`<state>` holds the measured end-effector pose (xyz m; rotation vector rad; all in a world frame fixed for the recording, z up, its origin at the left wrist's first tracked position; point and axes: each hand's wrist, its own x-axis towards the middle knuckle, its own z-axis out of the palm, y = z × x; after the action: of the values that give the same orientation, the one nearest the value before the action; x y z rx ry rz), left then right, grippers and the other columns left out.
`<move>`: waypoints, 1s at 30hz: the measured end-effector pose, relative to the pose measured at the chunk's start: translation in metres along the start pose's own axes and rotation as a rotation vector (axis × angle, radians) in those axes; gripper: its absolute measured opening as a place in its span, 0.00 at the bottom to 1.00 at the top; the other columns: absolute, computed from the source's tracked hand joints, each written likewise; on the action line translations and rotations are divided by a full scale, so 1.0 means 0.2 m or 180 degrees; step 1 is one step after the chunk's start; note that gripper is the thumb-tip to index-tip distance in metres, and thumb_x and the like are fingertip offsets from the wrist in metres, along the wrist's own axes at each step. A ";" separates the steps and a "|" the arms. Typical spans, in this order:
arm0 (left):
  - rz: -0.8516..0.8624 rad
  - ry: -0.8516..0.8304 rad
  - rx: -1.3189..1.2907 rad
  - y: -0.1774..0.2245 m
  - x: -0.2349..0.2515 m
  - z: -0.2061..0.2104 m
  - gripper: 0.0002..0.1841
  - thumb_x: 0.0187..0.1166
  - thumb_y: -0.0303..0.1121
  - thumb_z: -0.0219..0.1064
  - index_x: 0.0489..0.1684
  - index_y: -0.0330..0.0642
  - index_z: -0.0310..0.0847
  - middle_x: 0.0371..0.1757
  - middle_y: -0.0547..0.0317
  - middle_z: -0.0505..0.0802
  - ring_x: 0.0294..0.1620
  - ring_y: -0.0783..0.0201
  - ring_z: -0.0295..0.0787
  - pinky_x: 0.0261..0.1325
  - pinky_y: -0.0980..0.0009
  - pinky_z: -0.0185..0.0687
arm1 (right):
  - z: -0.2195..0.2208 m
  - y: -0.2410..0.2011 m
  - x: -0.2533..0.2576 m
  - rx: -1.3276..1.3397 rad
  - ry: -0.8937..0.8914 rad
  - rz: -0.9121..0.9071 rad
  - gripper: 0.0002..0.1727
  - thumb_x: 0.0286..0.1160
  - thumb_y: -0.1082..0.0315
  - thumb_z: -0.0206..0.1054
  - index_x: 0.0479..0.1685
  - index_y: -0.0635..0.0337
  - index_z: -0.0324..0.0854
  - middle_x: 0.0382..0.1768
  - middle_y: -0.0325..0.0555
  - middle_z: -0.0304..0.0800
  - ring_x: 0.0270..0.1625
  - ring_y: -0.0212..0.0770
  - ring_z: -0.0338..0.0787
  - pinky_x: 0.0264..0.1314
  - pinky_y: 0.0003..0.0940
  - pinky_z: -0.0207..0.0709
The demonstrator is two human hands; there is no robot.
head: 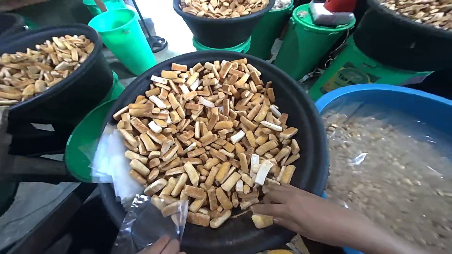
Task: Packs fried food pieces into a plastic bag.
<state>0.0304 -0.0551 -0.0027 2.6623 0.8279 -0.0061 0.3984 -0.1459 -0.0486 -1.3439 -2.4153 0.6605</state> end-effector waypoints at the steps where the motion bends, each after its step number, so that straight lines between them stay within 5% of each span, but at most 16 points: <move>1: -0.0037 0.0107 -0.0151 -0.01 0.00 0.03 0.18 0.87 0.35 0.61 0.29 0.29 0.82 0.28 0.39 0.88 0.26 0.44 0.91 0.24 0.52 0.84 | 0.01 0.00 -0.01 -0.0058 0.0021 0.0001 0.19 0.80 0.66 0.66 0.68 0.47 0.87 0.47 0.49 0.94 0.52 0.54 0.94 0.56 0.54 0.87; 3: -0.0274 0.0232 -0.0568 0.00 0.01 0.03 0.19 0.88 0.33 0.58 0.30 0.26 0.83 0.30 0.38 0.89 0.28 0.44 0.91 0.29 0.51 0.86 | 0.01 0.00 -0.02 -0.0115 0.0025 0.0023 0.20 0.80 0.66 0.66 0.70 0.46 0.86 0.48 0.49 0.94 0.52 0.55 0.94 0.54 0.55 0.87; 5: -0.0716 0.0212 -0.1239 0.02 0.02 -0.01 0.15 0.88 0.28 0.56 0.42 0.23 0.86 0.37 0.37 0.92 0.34 0.48 0.93 0.43 0.53 0.90 | -0.02 -0.01 -0.03 -0.0115 0.0108 0.0109 0.23 0.77 0.65 0.69 0.72 0.49 0.84 0.49 0.50 0.94 0.55 0.55 0.94 0.57 0.54 0.87; 8: -0.1152 0.0342 -0.2066 0.03 0.03 -0.03 0.12 0.86 0.28 0.60 0.39 0.25 0.83 0.30 0.48 0.91 0.28 0.65 0.90 0.38 0.66 0.89 | -0.05 0.00 -0.01 -0.0027 0.0571 0.0339 0.26 0.72 0.63 0.73 0.72 0.56 0.83 0.53 0.51 0.92 0.56 0.53 0.92 0.60 0.47 0.87; 13: -0.1258 0.0757 -0.3732 0.07 0.14 0.07 0.16 0.91 0.35 0.53 0.28 0.53 0.80 0.19 0.82 0.81 0.21 0.84 0.78 0.30 0.82 0.78 | -0.06 0.00 0.12 -0.0221 0.1364 0.0174 0.18 0.78 0.57 0.68 0.64 0.52 0.84 0.56 0.46 0.89 0.61 0.44 0.87 0.66 0.32 0.81; 16: -0.1574 0.0827 -0.4921 0.10 0.29 0.13 0.23 0.94 0.41 0.44 0.25 0.57 0.79 0.19 0.78 0.83 0.20 0.79 0.80 0.29 0.80 0.81 | -0.06 -0.02 0.20 -0.0678 0.1749 -0.0009 0.20 0.82 0.63 0.66 0.70 0.54 0.78 0.59 0.52 0.86 0.61 0.46 0.87 0.67 0.32 0.82; 19: -0.1686 0.0598 -0.5476 0.11 0.41 0.17 0.17 0.91 0.32 0.48 0.33 0.50 0.83 0.28 0.68 0.90 0.29 0.73 0.89 0.39 0.74 0.89 | -0.08 -0.03 0.24 -0.0432 0.1940 0.0053 0.22 0.79 0.63 0.70 0.70 0.57 0.78 0.60 0.56 0.83 0.63 0.41 0.87 0.68 0.24 0.80; 24: -0.1076 0.0719 -0.6131 0.16 0.55 0.14 0.17 0.89 0.36 0.52 0.30 0.53 0.87 0.28 0.68 0.91 0.32 0.74 0.89 0.42 0.75 0.88 | -0.11 -0.01 0.23 0.1057 0.1928 0.0349 0.22 0.81 0.59 0.68 0.71 0.58 0.82 0.62 0.47 0.89 0.60 0.29 0.89 0.61 0.23 0.85; 27: -0.0442 0.0838 -0.6381 0.16 0.67 0.06 0.19 0.89 0.41 0.53 0.29 0.52 0.89 0.29 0.67 0.90 0.33 0.73 0.88 0.42 0.76 0.87 | -0.13 -0.04 0.24 0.2540 0.1721 0.0711 0.23 0.85 0.58 0.61 0.72 0.62 0.79 0.56 0.38 0.91 0.45 0.24 0.90 0.46 0.22 0.87; 30: -0.0560 0.1056 -0.5571 0.17 0.76 -0.02 0.16 0.86 0.31 0.53 0.35 0.46 0.89 0.28 0.68 0.90 0.22 0.79 0.82 0.27 0.83 0.80 | -0.16 -0.04 0.25 0.3154 0.1916 0.0806 0.24 0.86 0.50 0.60 0.69 0.58 0.78 0.47 0.31 0.90 0.37 0.23 0.88 0.38 0.21 0.85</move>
<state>0.1751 0.0028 -0.0039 0.9312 0.6084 0.7422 0.3806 -0.0991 -0.0159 -1.1426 -1.1614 1.1066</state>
